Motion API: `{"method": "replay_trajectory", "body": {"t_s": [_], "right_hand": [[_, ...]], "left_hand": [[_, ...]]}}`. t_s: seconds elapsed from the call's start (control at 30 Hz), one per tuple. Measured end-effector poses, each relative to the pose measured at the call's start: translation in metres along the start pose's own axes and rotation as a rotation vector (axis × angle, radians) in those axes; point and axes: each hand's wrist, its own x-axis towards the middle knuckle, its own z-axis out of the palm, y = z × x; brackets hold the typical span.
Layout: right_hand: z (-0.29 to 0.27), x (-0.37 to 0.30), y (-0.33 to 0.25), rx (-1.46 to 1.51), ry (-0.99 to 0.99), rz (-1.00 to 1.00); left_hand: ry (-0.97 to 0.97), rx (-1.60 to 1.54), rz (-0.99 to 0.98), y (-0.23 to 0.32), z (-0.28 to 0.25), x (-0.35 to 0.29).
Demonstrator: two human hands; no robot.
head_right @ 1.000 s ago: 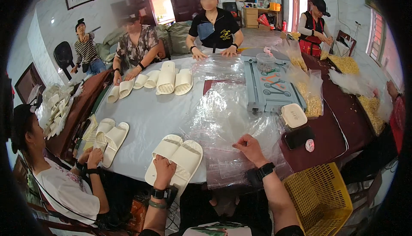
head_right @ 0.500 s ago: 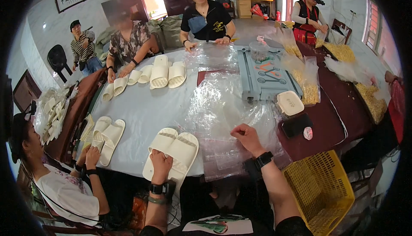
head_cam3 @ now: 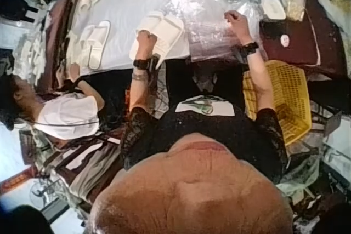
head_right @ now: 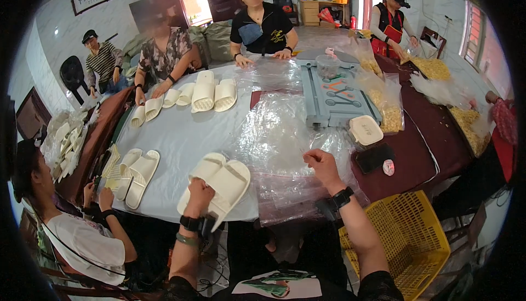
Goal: Packing pairs of slippers into plastic bags and placing them into a collection basket.
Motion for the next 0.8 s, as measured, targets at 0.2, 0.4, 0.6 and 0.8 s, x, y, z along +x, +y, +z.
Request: {"method": "replay_trajectory", "body": {"t_s": [0.2, 0.4, 0.6, 0.8], "right_hand": [[-0.018, 0.004, -0.038, -0.118, 0.189, -0.108], [-0.028, 0.021, -0.033, -0.07, 0.144, -0.17], [-0.016, 0.027, -0.046, -0.314, 0.131, -0.312], [0.001, 0.041, -0.051, -0.28, -0.012, -0.252]], "left_hand": [[-0.052, -0.056, -0.092, 0.011, -0.023, 0.06], [0.007, 0.077, -0.016, 0.002, -0.005, 0.052], [-0.119, -1.155, -0.08, 0.065, -0.063, 0.011], [-0.339, -0.549, 0.759, 0.189, -0.091, -0.023]]}}
